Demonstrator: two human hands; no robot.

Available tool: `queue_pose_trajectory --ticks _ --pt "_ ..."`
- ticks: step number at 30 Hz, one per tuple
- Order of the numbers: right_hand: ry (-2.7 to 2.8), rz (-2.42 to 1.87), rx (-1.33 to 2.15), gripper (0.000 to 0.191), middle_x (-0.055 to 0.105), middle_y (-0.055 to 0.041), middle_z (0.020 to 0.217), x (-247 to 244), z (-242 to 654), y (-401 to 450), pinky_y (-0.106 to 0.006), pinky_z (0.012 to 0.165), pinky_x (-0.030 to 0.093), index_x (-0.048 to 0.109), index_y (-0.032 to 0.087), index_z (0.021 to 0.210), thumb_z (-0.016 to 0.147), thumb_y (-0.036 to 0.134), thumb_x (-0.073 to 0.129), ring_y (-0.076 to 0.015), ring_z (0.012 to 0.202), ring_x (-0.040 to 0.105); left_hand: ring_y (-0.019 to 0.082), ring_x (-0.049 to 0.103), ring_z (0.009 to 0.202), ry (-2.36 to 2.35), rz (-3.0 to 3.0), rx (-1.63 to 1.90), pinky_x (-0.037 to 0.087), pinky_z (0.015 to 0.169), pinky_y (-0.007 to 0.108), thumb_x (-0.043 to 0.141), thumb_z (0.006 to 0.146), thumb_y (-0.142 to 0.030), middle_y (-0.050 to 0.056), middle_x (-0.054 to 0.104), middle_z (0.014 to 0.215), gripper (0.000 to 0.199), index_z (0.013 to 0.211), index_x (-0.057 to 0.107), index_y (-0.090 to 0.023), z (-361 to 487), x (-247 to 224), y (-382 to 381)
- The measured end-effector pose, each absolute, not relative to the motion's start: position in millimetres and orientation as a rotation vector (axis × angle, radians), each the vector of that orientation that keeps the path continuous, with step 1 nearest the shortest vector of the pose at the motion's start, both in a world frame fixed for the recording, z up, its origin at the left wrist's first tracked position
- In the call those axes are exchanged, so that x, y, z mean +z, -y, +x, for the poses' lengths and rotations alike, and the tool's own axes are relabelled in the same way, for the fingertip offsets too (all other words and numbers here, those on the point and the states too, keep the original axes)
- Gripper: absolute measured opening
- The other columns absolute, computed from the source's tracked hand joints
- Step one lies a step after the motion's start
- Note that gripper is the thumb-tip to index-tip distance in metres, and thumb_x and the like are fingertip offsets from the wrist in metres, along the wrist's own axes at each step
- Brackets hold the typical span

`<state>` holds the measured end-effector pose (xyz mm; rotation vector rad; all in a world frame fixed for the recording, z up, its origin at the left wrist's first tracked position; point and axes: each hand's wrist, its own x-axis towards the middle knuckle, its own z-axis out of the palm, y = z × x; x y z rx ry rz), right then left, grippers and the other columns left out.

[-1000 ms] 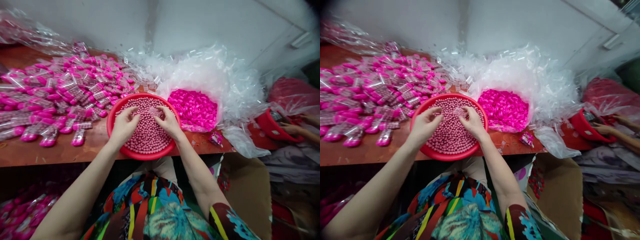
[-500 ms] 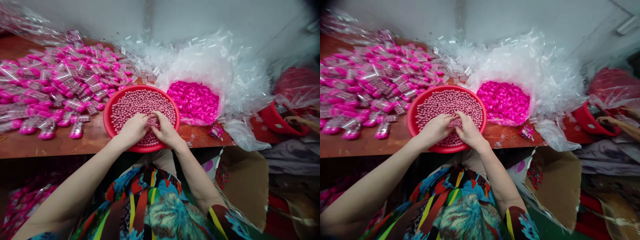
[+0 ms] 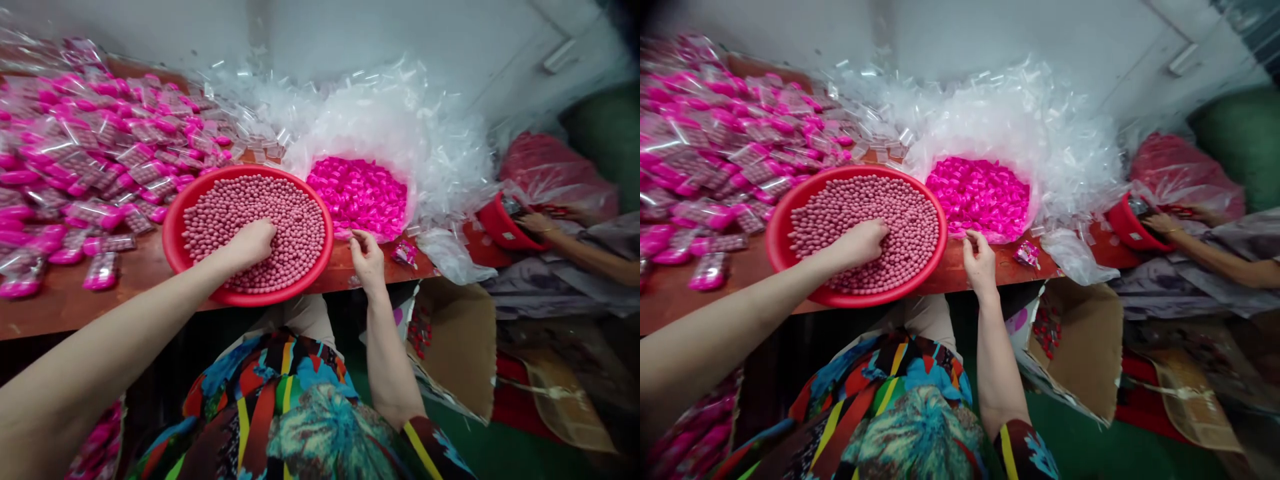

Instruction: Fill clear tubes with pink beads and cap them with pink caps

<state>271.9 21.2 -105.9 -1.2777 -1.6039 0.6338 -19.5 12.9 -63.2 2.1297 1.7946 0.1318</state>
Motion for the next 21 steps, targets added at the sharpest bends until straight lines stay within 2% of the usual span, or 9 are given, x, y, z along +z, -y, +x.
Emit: queue_pose_trajectory --ticks 3,5,9,12,14,17,19,21 --pt "1.590 -1.245 0.660 0.032 0.075 -0.0116 0.110 -113.0 271.3 -19.0 -0.040 0.092 0.061 0.066 0.018 0.120 0.099 0.041 0.060 -0.0224 0.099 0.073 0.023 0.067 0.079 -1.664 1.704 0.526 0.050 0.075 0.027 0.070 0.072 -0.014 0.004 0.071 0.080 0.014 0.085 0.075 -0.015 -32.0 -62.7 -9.1" --pt "1.608 -1.203 0.666 0.031 0.074 -0.0111 0.109 -109.5 264.8 -17.7 -0.041 0.092 0.061 0.066 0.019 0.121 0.099 0.040 0.060 -0.0224 0.098 0.073 0.021 0.068 0.082 -1.484 1.452 0.794 0.052 0.079 0.027 0.078 0.069 -0.026 0.002 0.072 0.084 0.021 0.088 0.075 -0.016 -39.6 -54.9 0.7" --pt "1.653 -1.125 0.648 0.028 0.074 -0.0120 0.112 -87.0 239.6 -15.0 -0.045 0.097 0.059 0.067 0.020 0.121 0.101 0.037 0.058 -0.0240 0.101 0.072 0.021 0.069 0.096 -1.207 1.121 1.016 0.054 0.093 0.033 0.084 0.071 -0.036 0.007 0.074 0.099 0.035 0.097 0.074 -0.015 -40.5 -36.3 26.5" --pt "1.751 -1.015 0.680 0.024 0.075 -0.0114 0.111 -68.2 214.1 -12.7 -0.045 0.099 0.059 0.068 0.021 0.118 0.101 0.034 0.057 -0.0242 0.102 0.071 0.025 0.071 0.103 -1.093 0.877 1.108 0.056 0.096 0.040 0.082 0.077 -0.034 0.011 0.074 0.104 0.034 0.104 0.073 -0.015 -32.1 -32.6 42.7" --pt "1.826 -0.937 0.744 0.024 0.075 -0.0104 0.111 -59.2 197.9 -11.7 -0.043 0.099 0.059 0.068 0.022 0.118 0.102 0.032 0.054 -0.0229 0.100 0.071 0.025 0.072 0.102 -1.017 0.741 1.141 0.058 0.093 0.041 0.078 0.081 -0.030 0.012 0.074 0.105 0.033 0.109 0.071 -0.016 -26.2 -34.4 50.5" --pt "1.922 -0.838 0.871 0.027 0.073 -0.0098 0.114 -50.0 179.1 -11.3 -0.041 0.099 0.059 0.067 0.022 0.121 0.103 0.029 0.049 -0.0215 0.101 0.070 0.022 0.072 0.091 -0.948 0.636 1.135 0.060 0.082 0.037 0.073 0.083 -0.024 0.010 0.073 0.102 0.032 0.114 0.069 -0.016 -20.1 -37.9 57.5" --pt "1.980 -0.765 0.925 0.027 0.072 -0.0095 0.116 -44.6 170.8 -11.6 -0.040 0.098 0.059 0.068 0.021 0.121 0.103 0.027 0.048 -0.0209 0.103 0.069 0.019 0.068 0.083 -0.933 0.617 1.137 0.058 0.074 0.031 0.069 0.085 -0.022 0.008 0.072 0.096 0.026 0.109 0.070 -0.016 -18.2 -39.2 59.0" --pt "2.052 -0.702 0.960 0.026 0.071 -0.0086 0.115 -39.0 165.1 -12.8 -0.039 0.098 0.058 0.070 0.021 0.119 0.103 0.025 0.049 -0.0206 0.104 0.068 0.017 0.064 0.074 -0.956 0.615 1.153 0.055 0.066 0.027 0.065 0.090 -0.031 0.007 0.070 0.086 0.019 0.100 0.071 -0.015 -17.3 -39.3 58.8"
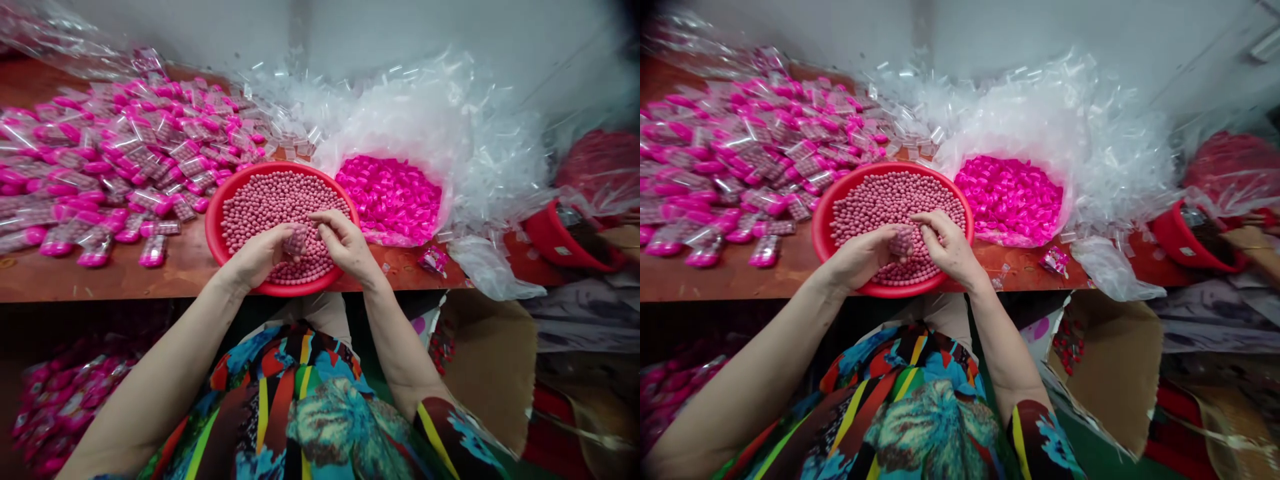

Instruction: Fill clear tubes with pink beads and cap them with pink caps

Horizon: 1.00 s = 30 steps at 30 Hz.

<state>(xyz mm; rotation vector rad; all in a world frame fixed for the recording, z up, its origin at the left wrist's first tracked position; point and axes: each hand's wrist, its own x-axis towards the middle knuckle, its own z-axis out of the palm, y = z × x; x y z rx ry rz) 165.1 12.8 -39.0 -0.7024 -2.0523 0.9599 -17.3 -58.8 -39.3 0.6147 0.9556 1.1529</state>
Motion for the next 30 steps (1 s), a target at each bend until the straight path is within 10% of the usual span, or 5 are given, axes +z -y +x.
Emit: queue_pose_trajectory --ticks 8,20,30 --pt "2.321 -0.543 1.213 0.024 0.075 -0.0050 0.113 -25.9 165.1 -22.4 -0.039 0.102 0.056 0.073 0.022 0.114 0.099 0.022 0.054 -0.0201 0.108 0.069 0.012 0.045 0.045 -1.102 0.678 1.053 0.027 0.039 0.022 0.037 0.088 -0.092 0.005 0.055 0.057 0.082 0.084 0.068 -0.017 -13.0 -40.3 56.7" --pt "2.407 -0.587 1.596 0.019 0.063 -0.0016 0.096 -33.2 174.3 -33.2 -0.027 0.071 0.051 0.056 0.020 0.103 0.084 0.019 0.056 -0.0136 0.079 0.056 0.013 0.039 0.040 -1.231 0.750 0.979 0.016 0.041 0.025 0.025 0.088 -0.094 0.005 0.054 0.054 0.088 0.094 0.069 -0.019 -12.0 -49.4 58.1" --pt "2.357 -0.593 1.542 0.016 0.062 -0.0010 0.095 -44.8 170.0 -29.0 -0.029 0.076 0.055 0.058 0.021 0.100 0.093 0.033 0.066 -0.0160 0.085 0.058 0.011 0.034 0.038 -1.259 0.766 0.985 0.014 0.041 0.025 0.029 0.085 -0.096 0.004 0.052 0.054 0.085 0.091 0.068 -0.020 -11.8 -47.9 58.6"
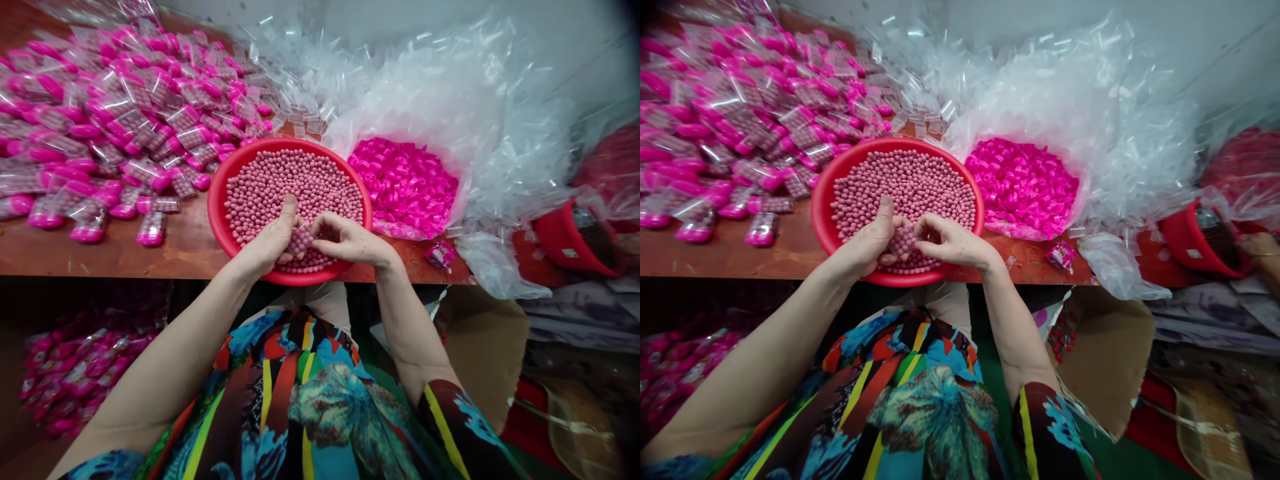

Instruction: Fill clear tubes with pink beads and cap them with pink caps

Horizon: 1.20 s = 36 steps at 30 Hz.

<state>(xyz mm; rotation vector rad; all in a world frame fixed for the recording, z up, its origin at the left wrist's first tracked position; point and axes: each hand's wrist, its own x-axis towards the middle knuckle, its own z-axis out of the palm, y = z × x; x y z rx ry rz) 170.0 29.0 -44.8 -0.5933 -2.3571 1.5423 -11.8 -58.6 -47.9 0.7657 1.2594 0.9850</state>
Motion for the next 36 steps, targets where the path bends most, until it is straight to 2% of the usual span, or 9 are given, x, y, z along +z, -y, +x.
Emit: queue_pose_trajectory --ticks 5,10,13,17,20,24,27,31,36 --pt "2.125 -0.638 1.690 0.022 0.063 -0.0010 0.094 -45.8 167.9 -26.2 -0.027 0.070 0.055 0.056 0.022 0.107 0.096 0.039 0.064 -0.0139 0.078 0.059 0.011 0.035 0.039 -1.238 0.766 1.002 0.014 0.040 0.025 0.027 0.081 -0.100 0.005 0.053 0.053 0.091 0.089 0.069 -0.019 -11.5 -46.2 58.9" --pt "2.173 -0.588 1.655 0.023 0.068 -0.0039 0.104 -42.6 163.9 -29.8 -0.032 0.088 0.059 0.063 0.020 0.109 0.097 0.040 0.065 -0.0174 0.095 0.065 0.011 0.033 0.039 -1.248 0.803 0.968 0.016 0.040 0.025 0.022 0.086 -0.096 0.005 0.050 0.051 0.091 0.085 0.069 -0.018 -11.1 -44.8 60.0" --pt "2.224 -0.630 1.547 0.022 0.070 -0.0041 0.103 -47.3 160.5 -33.7 -0.034 0.090 0.059 0.066 0.020 0.108 0.098 0.040 0.064 -0.0185 0.096 0.066 0.011 0.036 0.040 -1.233 0.790 0.983 0.016 0.039 0.024 0.022 0.087 -0.095 0.006 0.052 0.053 0.089 0.080 0.066 -0.018 -11.3 -46.3 59.2" --pt "2.250 -0.798 1.048 0.020 0.072 -0.0075 0.107 -60.0 157.6 -30.8 -0.038 0.095 0.058 0.067 0.019 0.113 0.100 0.031 0.057 -0.0203 0.097 0.067 0.011 0.041 0.043 -1.205 0.725 1.065 0.021 0.038 0.022 0.048 0.085 -0.089 0.005 0.056 0.058 0.073 0.073 0.061 -0.018 -14.3 -44.3 59.4" --pt "2.195 -0.817 0.701 0.021 0.072 -0.0099 0.111 -72.0 172.3 -34.9 -0.039 0.100 0.056 0.070 0.021 0.112 0.102 0.030 0.054 -0.0221 0.106 0.068 0.011 0.046 0.049 -1.176 0.702 1.184 0.027 0.040 0.021 0.077 0.081 -0.063 0.005 0.060 0.063 0.049 0.073 0.062 -0.017 -19.9 -42.6 59.6" --pt "1.739 -1.180 0.411 0.030 0.073 -0.0097 0.108 -92.0 221.9 -69.4 -0.037 0.094 0.057 0.069 0.019 0.118 0.105 0.035 0.046 -0.0214 0.100 0.068 0.010 0.043 0.046 -1.115 0.676 1.192 0.028 0.039 0.021 0.074 0.083 -0.045 0.005 0.060 0.060 0.034 0.067 0.064 -0.016 -25.6 -43.0 57.0" --pt "1.769 -1.638 0.358 0.038 0.073 -0.0147 0.113 -111.2 253.2 -104.3 -0.037 0.098 0.054 0.068 0.010 0.122 0.104 0.023 0.038 -0.0221 0.103 0.067 0.011 0.044 0.046 -1.113 0.674 1.174 0.028 0.038 0.020 0.074 0.081 -0.043 0.006 0.061 0.060 0.033 0.066 0.065 -0.015 -25.3 -43.2 55.5" --pt "2.001 -1.772 0.391 0.027 0.073 -0.0170 0.119 -135.1 256.0 -127.8 -0.039 0.106 0.048 0.075 0.011 0.113 0.094 0.015 0.057 -0.0263 0.112 0.063 0.011 0.046 0.047 -1.147 0.623 1.209 0.028 0.037 0.020 0.077 0.080 -0.047 0.006 0.063 0.061 0.035 0.069 0.067 -0.015 -24.3 -45.9 55.2" --pt "2.048 -1.803 0.363 0.022 0.071 -0.0163 0.120 -142.8 246.9 -125.2 -0.047 0.109 0.041 0.078 0.016 0.109 0.094 0.023 0.063 -0.0313 0.118 0.057 0.014 0.053 0.051 -1.169 0.560 1.277 0.034 0.040 0.021 0.076 0.083 -0.051 0.008 0.067 0.066 0.037 0.081 0.070 -0.015 -25.5 -48.2 53.8"
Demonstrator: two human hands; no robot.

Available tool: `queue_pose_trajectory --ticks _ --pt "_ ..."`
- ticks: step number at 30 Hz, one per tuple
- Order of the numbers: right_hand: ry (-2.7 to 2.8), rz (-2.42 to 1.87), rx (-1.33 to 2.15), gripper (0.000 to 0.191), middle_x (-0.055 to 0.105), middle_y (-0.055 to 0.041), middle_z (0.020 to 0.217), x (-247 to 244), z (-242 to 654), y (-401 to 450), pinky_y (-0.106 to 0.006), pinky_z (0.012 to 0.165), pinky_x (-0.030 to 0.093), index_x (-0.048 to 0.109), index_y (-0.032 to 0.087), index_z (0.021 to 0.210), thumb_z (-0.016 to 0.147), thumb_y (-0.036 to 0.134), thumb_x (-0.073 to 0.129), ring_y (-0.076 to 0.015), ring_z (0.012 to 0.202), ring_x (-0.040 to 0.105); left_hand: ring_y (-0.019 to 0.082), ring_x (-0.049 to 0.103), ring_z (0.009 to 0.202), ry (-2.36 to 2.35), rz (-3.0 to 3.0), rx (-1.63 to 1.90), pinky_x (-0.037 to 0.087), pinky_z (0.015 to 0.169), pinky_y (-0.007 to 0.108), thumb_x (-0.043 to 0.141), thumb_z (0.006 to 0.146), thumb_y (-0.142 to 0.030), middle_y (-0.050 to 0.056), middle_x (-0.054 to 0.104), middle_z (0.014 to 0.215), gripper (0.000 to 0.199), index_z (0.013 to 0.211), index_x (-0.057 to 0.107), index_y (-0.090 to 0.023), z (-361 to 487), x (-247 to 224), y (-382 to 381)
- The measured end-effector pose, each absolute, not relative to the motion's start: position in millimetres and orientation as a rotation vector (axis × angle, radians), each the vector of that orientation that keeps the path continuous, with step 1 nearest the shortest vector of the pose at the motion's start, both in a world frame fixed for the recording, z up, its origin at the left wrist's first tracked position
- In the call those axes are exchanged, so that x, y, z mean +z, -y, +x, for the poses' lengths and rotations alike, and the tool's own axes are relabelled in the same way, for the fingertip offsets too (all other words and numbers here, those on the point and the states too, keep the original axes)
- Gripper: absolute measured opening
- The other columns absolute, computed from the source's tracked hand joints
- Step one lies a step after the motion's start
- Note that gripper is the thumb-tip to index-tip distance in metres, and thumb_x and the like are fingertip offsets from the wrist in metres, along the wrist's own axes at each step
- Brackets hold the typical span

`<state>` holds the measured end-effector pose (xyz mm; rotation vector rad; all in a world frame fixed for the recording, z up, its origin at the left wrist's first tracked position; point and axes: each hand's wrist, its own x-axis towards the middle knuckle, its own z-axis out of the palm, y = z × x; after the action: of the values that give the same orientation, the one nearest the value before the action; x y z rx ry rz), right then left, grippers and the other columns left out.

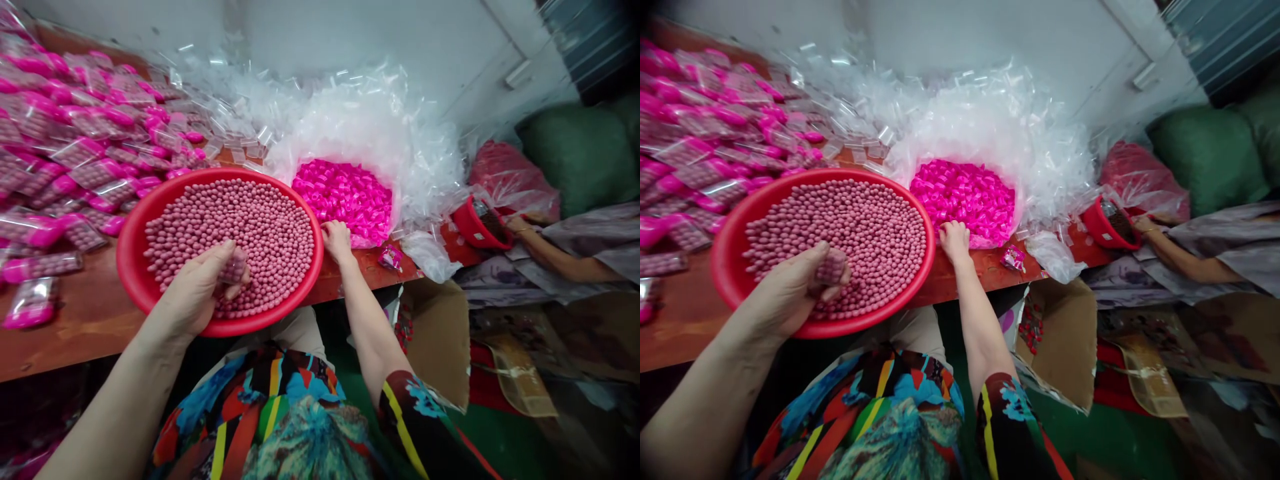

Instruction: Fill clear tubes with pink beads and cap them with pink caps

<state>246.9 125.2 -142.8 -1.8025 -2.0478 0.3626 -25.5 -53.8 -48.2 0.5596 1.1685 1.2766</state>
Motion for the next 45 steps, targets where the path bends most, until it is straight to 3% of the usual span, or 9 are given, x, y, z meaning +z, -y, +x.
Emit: queue_pose_trajectory --ticks 6,10,14,18,23,29,35,39,45 --pt "1.868 -1.778 0.336 0.039 0.070 -0.0178 0.125 -133.1 259.1 -127.3 -0.048 0.111 0.041 0.072 0.014 0.125 0.097 0.020 0.047 -0.0300 0.121 0.057 0.014 0.057 0.061 -1.097 0.578 1.272 0.046 0.052 0.023 0.077 0.080 -0.033 0.003 0.065 0.075 0.024 0.091 0.067 -0.015 -24.2 -40.9 54.7" --pt "1.774 -1.719 0.417 0.036 0.074 -0.0182 0.116 -130.1 260.6 -134.0 -0.049 0.111 0.045 0.076 0.011 0.115 0.092 0.019 0.049 -0.0297 0.116 0.063 0.014 0.059 0.064 -1.116 0.581 1.298 0.046 0.056 0.023 0.078 0.078 -0.026 0.002 0.066 0.079 0.024 0.096 0.065 -0.016 -23.4 -41.9 56.8" --pt "1.693 -1.583 0.555 0.041 0.076 -0.0146 0.115 -113.7 253.0 -122.1 -0.039 0.097 0.056 0.071 0.011 0.123 0.095 0.024 0.046 -0.0228 0.104 0.070 0.013 0.058 0.063 -1.110 0.606 1.298 0.045 0.056 0.023 0.076 0.081 -0.026 0.002 0.065 0.079 0.022 0.096 0.066 -0.015 -23.0 -44.9 57.8" --pt "1.644 -1.131 0.859 0.035 0.074 -0.0067 0.104 -75.4 222.6 -71.6 -0.035 0.090 0.059 0.070 0.020 0.127 0.100 0.037 0.056 -0.0188 0.093 0.071 0.013 0.057 0.066 -1.068 0.687 1.254 0.045 0.060 0.024 0.076 0.086 -0.031 0.002 0.065 0.083 0.024 0.100 0.065 -0.015 -22.3 -46.3 61.7" --pt "2.008 -0.756 0.889 0.029 0.064 -0.0048 0.101 -37.1 167.6 -8.6 -0.034 0.086 0.058 0.073 0.026 0.124 0.105 0.025 0.051 -0.0168 0.092 0.065 0.012 0.058 0.073 -1.006 0.758 1.234 0.048 0.070 0.024 0.079 0.088 -0.036 0.002 0.065 0.091 0.030 0.108 0.066 -0.017 -20.4 -49.7 67.5" --pt "2.063 -0.742 0.744 0.025 0.062 -0.0076 0.109 -42.5 146.5 0.1 -0.039 0.094 0.057 0.073 0.025 0.123 0.105 0.026 0.057 -0.0206 0.105 0.063 0.010 0.054 0.071 -0.943 0.754 1.268 0.047 0.066 0.021 0.080 0.088 -0.038 0.001 0.063 0.091 0.033 0.112 0.070 -0.018 -20.2 -52.5 68.4" --pt "2.006 -0.776 0.825 0.017 0.073 -0.0054 0.107 -42.0 146.7 -0.2 -0.038 0.096 0.058 0.076 0.026 0.111 0.104 0.027 0.060 -0.0202 0.103 0.068 0.013 0.063 0.083 -0.904 0.685 1.308 0.055 0.081 0.025 0.082 0.086 -0.040 0.003 0.067 0.094 0.032 0.105 0.072 -0.016 -19.0 -50.6 67.8" --pt "2.036 -0.741 0.808 0.019 0.075 -0.0059 0.106 -42.7 145.1 4.3 -0.039 0.094 0.059 0.076 0.026 0.111 0.104 0.025 0.059 -0.0211 0.101 0.070 0.012 0.062 0.067 -0.944 0.681 1.260 0.054 0.067 0.025 0.077 0.090 -0.043 0.002 0.065 0.087 0.033 0.108 0.071 -0.017 -18.7 -51.1 69.0" --pt "2.068 -0.743 0.757 0.024 0.076 -0.0087 0.110 -52.6 141.5 11.7 -0.043 0.098 0.059 0.074 0.025 0.117 0.107 0.029 0.052 -0.0233 0.106 0.070 0.009 0.050 0.060 -1.008 0.731 1.348 0.044 0.056 0.021 0.074 0.092 -0.040 0.001 0.057 0.078 0.024 0.093 0.069 -0.016 -16.7 -51.4 69.6"
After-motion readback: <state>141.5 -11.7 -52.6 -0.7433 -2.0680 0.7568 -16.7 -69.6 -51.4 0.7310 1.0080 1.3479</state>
